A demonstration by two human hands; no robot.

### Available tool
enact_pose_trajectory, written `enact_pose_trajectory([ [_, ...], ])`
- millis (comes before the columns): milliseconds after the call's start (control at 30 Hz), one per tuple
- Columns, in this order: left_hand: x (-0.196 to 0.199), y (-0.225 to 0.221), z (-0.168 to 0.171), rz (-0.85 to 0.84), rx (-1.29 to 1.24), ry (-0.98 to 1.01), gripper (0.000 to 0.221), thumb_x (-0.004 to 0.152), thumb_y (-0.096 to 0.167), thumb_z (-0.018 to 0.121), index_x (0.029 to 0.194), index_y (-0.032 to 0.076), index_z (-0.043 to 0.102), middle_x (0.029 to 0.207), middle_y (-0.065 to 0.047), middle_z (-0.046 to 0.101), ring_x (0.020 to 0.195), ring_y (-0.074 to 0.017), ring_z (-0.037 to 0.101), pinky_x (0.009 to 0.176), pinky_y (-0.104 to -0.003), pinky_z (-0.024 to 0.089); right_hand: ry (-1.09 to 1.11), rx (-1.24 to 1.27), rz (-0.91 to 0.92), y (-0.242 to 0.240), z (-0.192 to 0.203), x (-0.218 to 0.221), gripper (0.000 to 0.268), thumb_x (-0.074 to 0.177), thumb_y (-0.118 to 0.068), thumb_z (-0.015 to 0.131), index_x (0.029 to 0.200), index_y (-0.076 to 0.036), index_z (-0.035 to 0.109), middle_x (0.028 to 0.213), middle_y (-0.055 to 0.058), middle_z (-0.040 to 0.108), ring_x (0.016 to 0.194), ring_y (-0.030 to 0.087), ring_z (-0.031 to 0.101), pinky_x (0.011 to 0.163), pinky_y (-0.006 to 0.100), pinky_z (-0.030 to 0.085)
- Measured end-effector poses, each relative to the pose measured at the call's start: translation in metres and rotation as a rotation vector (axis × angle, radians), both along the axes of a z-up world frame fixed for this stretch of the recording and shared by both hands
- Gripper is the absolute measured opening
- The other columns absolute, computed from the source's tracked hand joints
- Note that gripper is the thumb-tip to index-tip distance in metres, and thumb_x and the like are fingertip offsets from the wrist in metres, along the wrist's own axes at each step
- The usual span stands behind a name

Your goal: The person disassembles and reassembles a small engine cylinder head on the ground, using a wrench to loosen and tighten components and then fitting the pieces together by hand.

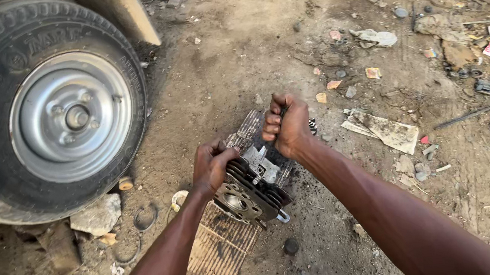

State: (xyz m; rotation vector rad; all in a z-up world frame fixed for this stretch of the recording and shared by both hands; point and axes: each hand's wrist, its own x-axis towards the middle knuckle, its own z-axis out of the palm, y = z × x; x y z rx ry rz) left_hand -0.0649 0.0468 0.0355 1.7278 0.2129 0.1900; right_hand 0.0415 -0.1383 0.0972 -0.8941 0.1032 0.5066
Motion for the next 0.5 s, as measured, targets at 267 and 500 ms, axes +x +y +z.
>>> enact_pose_trajectory([
  [267,-0.009,0.014,-0.001,-0.012,-0.167,0.071,0.022,0.082,0.01,0.073,0.065,0.003,0.061,0.057,-0.009,0.062,0.045,-0.0148,0.059,0.042,-0.033,0.048,-0.071,0.154,0.148,0.02,0.025,-0.045,0.03,0.093,-0.028,0.045,0.068,-0.017,0.034,0.052,-0.003,0.029,0.044,0.011,0.024,0.044,0.032,0.025],
  [500,-0.002,0.014,-0.007,0.033,-0.191,0.085,0.022,0.082,0.007,0.072,0.063,0.002,0.062,0.057,-0.009,0.064,0.043,-0.0164,0.061,0.039,-0.034,0.051,-0.684,-0.019,0.083,0.053,0.018,-0.058,0.017,0.081,-0.01,0.049,0.064,-0.006,0.05,0.053,0.003,0.046,0.037,0.013,0.038,0.03,0.032,0.03],
])
